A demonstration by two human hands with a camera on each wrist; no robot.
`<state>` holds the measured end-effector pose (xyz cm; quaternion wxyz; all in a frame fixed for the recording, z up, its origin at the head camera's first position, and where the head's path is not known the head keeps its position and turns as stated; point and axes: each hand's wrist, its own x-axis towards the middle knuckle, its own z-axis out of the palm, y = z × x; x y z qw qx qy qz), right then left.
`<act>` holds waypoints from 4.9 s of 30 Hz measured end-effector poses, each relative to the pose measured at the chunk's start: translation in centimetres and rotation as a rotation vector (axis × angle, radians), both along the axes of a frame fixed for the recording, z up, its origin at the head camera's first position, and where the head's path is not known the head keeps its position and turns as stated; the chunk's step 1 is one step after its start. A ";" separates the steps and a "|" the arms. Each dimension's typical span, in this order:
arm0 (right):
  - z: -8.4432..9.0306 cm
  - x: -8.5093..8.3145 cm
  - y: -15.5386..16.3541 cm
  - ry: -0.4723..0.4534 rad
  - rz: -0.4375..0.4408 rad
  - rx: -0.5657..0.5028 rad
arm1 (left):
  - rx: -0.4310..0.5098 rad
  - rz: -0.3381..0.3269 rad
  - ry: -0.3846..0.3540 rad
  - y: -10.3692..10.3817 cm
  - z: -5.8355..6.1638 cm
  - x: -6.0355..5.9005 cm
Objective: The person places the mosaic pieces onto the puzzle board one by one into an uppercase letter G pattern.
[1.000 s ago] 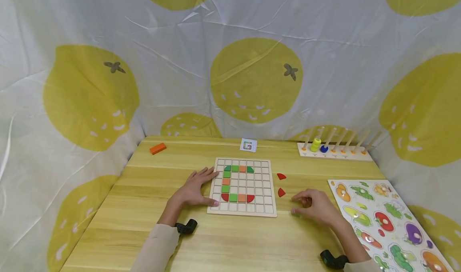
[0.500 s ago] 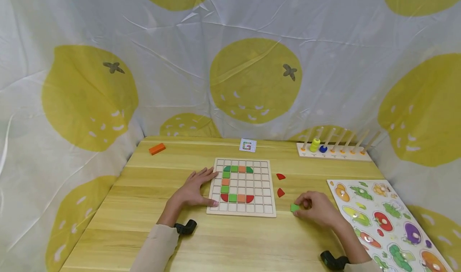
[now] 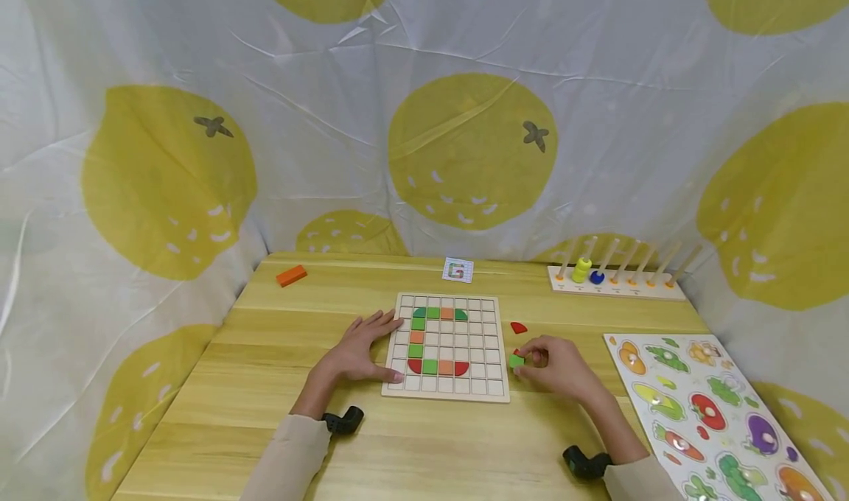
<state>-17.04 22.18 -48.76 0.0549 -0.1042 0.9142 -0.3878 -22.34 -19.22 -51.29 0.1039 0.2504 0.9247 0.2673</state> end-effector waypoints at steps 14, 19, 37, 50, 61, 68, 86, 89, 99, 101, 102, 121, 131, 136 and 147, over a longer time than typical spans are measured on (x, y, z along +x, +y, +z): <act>-0.2 -1.9 -4.5 -0.002 0.042 -0.050 | 0.004 0.007 -0.009 0.0 -0.1 0.0; -0.3 -2.4 -6.0 0.016 0.052 -0.039 | -0.005 0.004 -0.012 0.0 0.0 0.0; -1.4 -3.2 -8.4 -0.010 0.090 -0.044 | -0.004 0.004 -0.008 0.2 0.2 0.1; -1.1 -3.2 -8.3 -0.038 0.084 -0.039 | -0.002 0.000 -0.009 0.3 0.4 0.1; 0.0 -3.1 -6.0 0.010 0.038 -0.047 | -0.018 -0.001 -0.005 -0.1 -0.1 -0.1; 0.1 -3.4 -3.0 0.023 0.012 -0.054 | -0.001 -0.002 0.001 -0.1 -0.1 -0.1; -1.2 -2.6 0.9 -0.041 0.110 0.023 | -0.008 0.003 -0.001 0.1 -0.1 -0.1; -1.4 -2.5 1.1 -0.044 0.119 0.017 | -0.009 0.004 0.001 0.1 0.0 -0.1; -1.5 -2.3 1.3 -0.057 0.139 0.009 | 0.000 0.002 -0.010 0.2 0.1 0.0; -1.5 -2.3 1.3 -0.054 0.156 0.015 | -0.001 0.004 -0.008 0.2 0.1 0.0; -1.5 -2.2 1.4 -0.051 0.165 0.017 | -0.002 0.005 -0.008 0.3 0.1 0.0; -1.3 -2.1 1.4 -0.035 0.112 -0.043 | -0.002 0.014 -0.010 0.0 0.1 0.0; -0.9 -2.7 -0.5 0.000 0.009 -0.087 | -0.002 0.001 -0.013 0.2 -0.1 0.0; -0.7 -3.0 -2.2 0.002 -0.010 -0.093 | -0.001 0.004 -0.007 0.1 0.0 0.0; -0.7 -4.1 -5.7 0.000 -0.006 -0.097 | -0.015 0.004 -0.004 0.1 0.0 -0.1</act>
